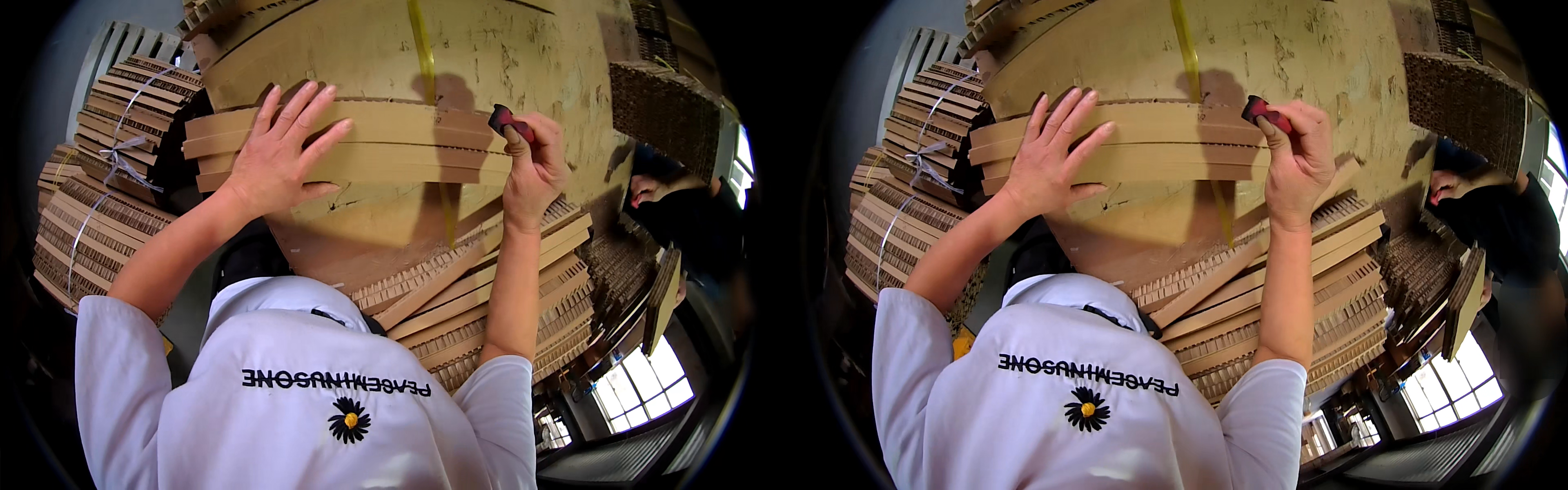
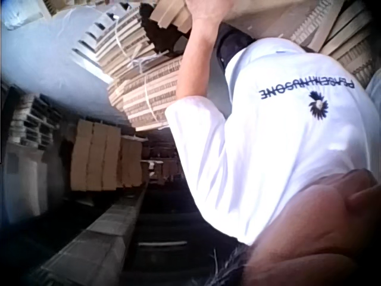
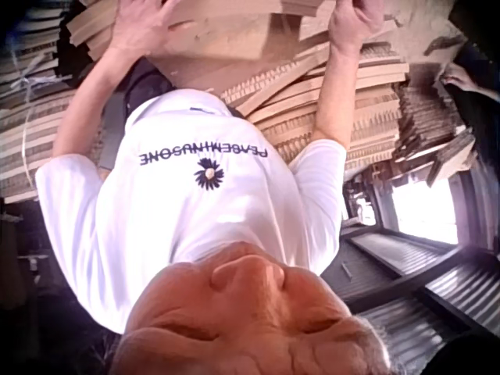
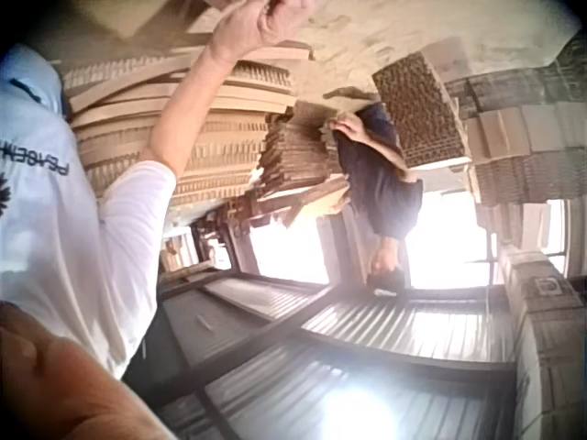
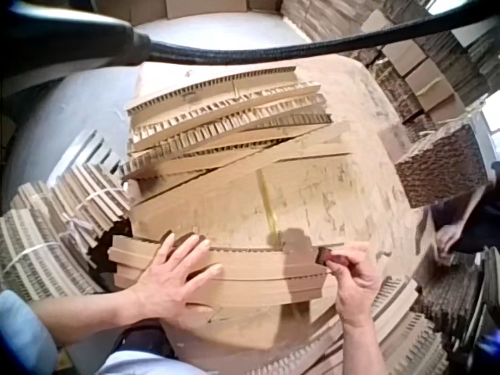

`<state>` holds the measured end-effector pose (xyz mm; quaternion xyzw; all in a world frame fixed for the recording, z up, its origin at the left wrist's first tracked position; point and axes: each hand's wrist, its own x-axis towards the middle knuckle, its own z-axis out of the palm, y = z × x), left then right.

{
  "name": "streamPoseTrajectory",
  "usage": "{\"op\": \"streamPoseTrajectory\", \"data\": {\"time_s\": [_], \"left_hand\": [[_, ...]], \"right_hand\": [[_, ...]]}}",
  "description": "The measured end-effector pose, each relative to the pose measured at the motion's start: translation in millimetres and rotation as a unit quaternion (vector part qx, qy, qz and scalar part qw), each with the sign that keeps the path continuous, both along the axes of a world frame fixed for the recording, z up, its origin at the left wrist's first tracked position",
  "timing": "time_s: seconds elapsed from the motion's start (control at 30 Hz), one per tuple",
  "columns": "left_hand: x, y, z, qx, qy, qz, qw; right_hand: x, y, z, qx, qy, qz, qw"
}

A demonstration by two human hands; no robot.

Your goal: The person uses a red utility knife to cut long strips from stacked corrugated cardboard sheets on a workbench. They repeatedly position the knife, slice along the material, and separate the cut pieces, which accumulate on the table.

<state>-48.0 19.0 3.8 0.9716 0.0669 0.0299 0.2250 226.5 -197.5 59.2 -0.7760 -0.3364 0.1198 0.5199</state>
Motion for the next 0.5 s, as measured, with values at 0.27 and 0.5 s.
{"op": "streamPoseTrajectory", "data": {"time_s": [0.27,0.5], "left_hand": [[1,-2,-1,0.01,-0.001,-0.001,1.0],[1,-2,-1,-0.006,-0.018,0.005,1.0]], "right_hand": [[-18,-22,-24,-0.071,-0.032,0.102,0.992],[-16,-16,-34,-0.07,-0.043,0.127,0.989]]}}
